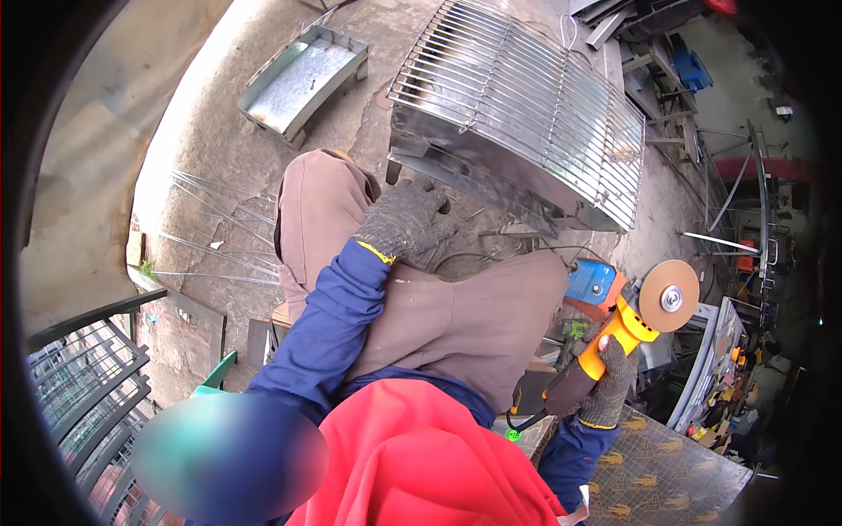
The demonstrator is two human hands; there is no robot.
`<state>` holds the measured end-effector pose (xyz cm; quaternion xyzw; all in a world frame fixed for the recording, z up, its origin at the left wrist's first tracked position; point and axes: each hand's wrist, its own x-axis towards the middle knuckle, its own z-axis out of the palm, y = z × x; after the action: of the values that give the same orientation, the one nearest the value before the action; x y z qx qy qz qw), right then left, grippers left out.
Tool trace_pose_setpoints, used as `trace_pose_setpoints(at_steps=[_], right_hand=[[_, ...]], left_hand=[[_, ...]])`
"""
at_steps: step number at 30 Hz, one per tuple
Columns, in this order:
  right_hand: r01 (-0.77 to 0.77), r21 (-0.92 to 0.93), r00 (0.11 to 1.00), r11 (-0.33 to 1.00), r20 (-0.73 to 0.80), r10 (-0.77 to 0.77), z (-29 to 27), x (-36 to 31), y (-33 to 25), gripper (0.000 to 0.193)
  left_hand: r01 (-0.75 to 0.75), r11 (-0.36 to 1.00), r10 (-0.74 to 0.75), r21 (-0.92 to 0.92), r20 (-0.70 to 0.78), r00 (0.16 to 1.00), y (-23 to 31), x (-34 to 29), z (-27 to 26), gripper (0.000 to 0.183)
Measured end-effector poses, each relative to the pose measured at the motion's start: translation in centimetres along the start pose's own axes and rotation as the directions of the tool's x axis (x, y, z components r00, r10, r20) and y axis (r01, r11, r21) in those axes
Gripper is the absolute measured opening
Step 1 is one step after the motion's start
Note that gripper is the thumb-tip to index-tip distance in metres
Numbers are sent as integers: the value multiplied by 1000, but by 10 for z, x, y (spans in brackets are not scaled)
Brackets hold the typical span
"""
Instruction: The recorder is assembling or repairing a metal cage/grate using pliers and an angle grinder.
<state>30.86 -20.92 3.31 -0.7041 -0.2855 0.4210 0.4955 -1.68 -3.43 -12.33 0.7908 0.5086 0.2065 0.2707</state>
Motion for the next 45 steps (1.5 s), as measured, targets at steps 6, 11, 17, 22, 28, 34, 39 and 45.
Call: trace_pose_setpoints(at_steps=[6,11,17,22,28,34,39,45], right_hand=[[-1,30,999,1000,-33,2,-3,2,29,48],[61,22,997,998,-55,-60,16,1,37,48],[139,7,990,990,28,-139,54,1,6,43],[243,-155,970,958,20,-242,91,5,-9,44],[273,-285,960,919,134,-244,104,1,-6,49],[31,-191,966,981,258,20,82,-6,7,54],[58,63,992,996,112,-65,74,-20,29,52],[-58,219,998,974,47,49,42,-28,34,50]], left_hand=[[-30,992,43,-119,105,994,21,-2,-12,42],[-175,789,345,-589,190,919,107,-42,-8,48],[266,596,284,-757,509,813,178,-78,0,74],[226,535,266,-814,416,870,180,-76,23,90],[291,203,265,-935,338,903,166,-81,34,63],[239,336,358,-911,358,862,159,-84,11,62],[131,677,478,-725,568,670,133,-77,-14,62],[194,731,72,-654,357,931,81,-74,-63,43]])
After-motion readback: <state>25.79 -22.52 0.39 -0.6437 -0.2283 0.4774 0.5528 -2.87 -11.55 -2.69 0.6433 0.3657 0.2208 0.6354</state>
